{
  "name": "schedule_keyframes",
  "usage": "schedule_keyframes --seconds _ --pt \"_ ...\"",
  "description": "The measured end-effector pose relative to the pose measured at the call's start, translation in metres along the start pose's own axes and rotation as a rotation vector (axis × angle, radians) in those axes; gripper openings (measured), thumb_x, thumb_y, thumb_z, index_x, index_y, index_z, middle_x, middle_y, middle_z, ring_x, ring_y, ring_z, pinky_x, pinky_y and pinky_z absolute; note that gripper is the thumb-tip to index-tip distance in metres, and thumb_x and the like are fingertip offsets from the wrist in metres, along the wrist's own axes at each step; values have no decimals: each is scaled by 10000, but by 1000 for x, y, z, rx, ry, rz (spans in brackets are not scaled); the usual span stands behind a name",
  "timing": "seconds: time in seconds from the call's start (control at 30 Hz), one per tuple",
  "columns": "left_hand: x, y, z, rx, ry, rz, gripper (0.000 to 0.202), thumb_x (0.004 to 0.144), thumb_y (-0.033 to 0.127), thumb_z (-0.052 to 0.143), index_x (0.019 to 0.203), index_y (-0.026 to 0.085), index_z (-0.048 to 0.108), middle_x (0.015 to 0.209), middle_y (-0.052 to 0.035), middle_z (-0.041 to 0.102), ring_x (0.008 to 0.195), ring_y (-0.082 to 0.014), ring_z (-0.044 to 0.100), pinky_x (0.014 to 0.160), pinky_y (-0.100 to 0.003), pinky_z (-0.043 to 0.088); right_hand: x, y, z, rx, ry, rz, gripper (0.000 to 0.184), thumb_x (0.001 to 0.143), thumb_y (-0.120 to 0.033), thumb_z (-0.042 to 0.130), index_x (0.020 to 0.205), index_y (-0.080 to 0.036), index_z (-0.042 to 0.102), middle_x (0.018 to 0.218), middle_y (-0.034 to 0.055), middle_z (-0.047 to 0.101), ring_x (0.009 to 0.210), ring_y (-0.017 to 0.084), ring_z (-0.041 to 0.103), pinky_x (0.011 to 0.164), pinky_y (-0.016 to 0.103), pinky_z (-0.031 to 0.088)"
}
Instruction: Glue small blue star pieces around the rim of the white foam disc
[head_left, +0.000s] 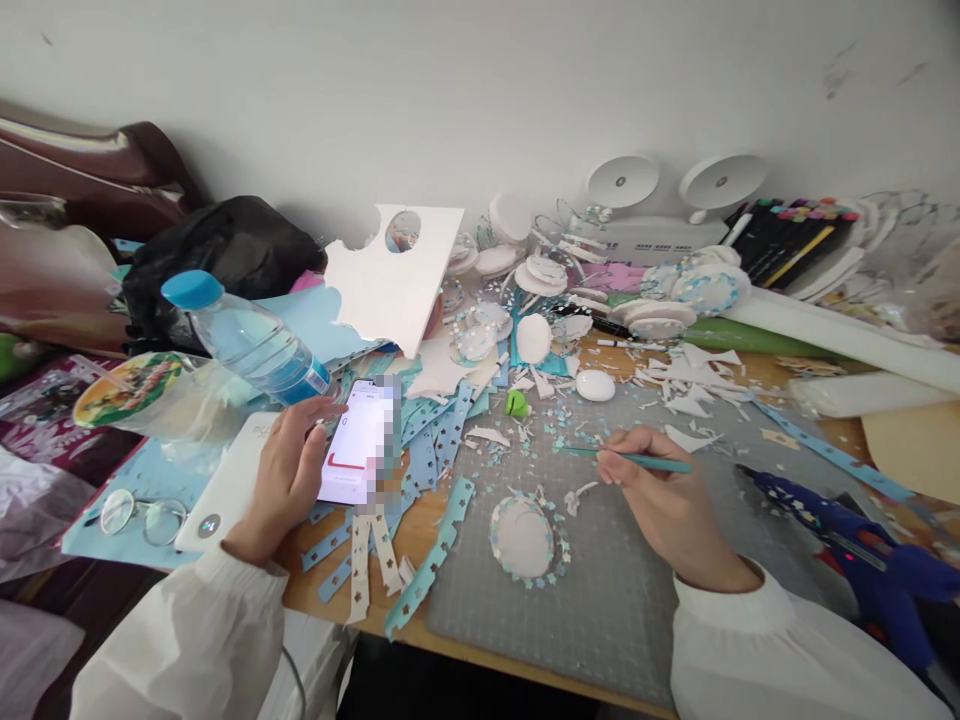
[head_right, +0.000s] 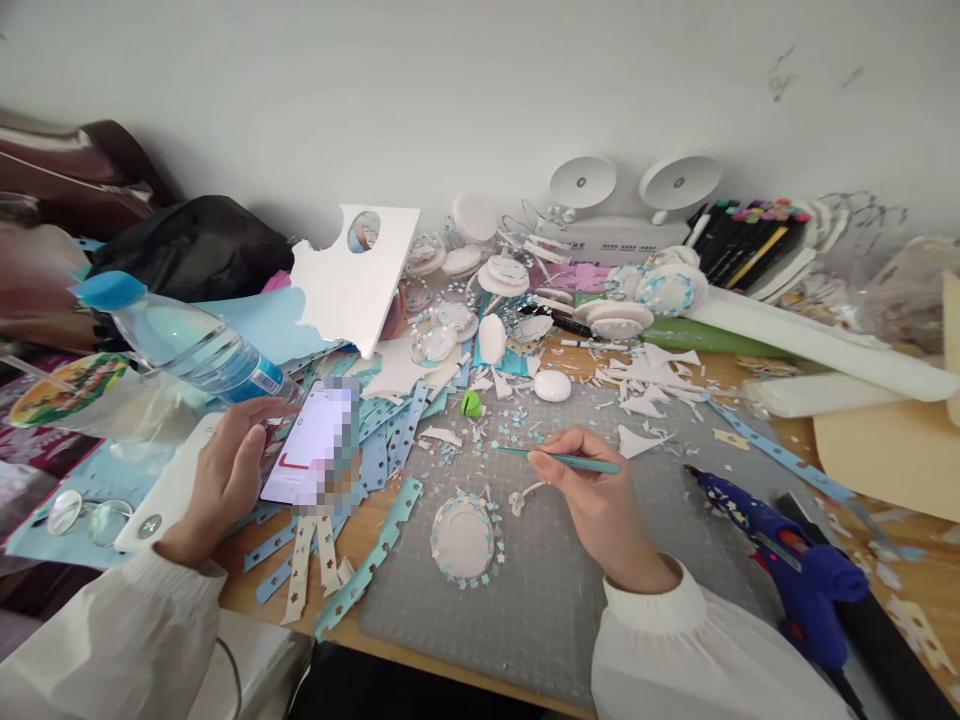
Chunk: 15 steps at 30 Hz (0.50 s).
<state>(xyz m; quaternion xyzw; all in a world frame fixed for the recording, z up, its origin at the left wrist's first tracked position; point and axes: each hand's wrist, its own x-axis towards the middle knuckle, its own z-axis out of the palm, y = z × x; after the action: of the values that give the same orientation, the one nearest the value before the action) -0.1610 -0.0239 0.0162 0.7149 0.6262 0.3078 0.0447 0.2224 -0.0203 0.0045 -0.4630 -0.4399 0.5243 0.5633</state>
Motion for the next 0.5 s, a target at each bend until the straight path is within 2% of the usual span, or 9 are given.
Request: schedule_keyframes --seconds 0.13,0.27,0.4,0.5 --pt "-3 -4 2 134 23 -40 353 989 372 293 1223 201 494 1098 -110 666 1076 -301 588 897 -444 446 0 -2 1 -20 7 2 273 661 -410 817 647 -240 603 638 -13 535 592 138 476 558 297 383" --pt "-3 -4 4 198 -11 -53 346 986 369 283 1164 186 517 1018 -107 673 974 -291 616 817 -419 459 0 -3 1 -43 9 -3 284 659 -428 814 648 -245 597 642 -16 535 593 138 472 556 296 382" --pt "-3 -3 6 121 -37 -52 354 988 388 274 1138 190 527 1107 -106 652 1039 -274 605 877 -409 455 1 0 1 -35 17 -3 272 652 -411 822 644 -243 610 654 -12 540 595 137 474 557 298 382" --pt "-2 -4 8 76 -41 -87 361 993 399 263 1143 200 524 1090 -93 656 1047 -266 605 902 -406 451 2 2 0 -1 4 5 243 665 -383 822 646 -247 621 634 -15 532 594 136 476 562 297 378"
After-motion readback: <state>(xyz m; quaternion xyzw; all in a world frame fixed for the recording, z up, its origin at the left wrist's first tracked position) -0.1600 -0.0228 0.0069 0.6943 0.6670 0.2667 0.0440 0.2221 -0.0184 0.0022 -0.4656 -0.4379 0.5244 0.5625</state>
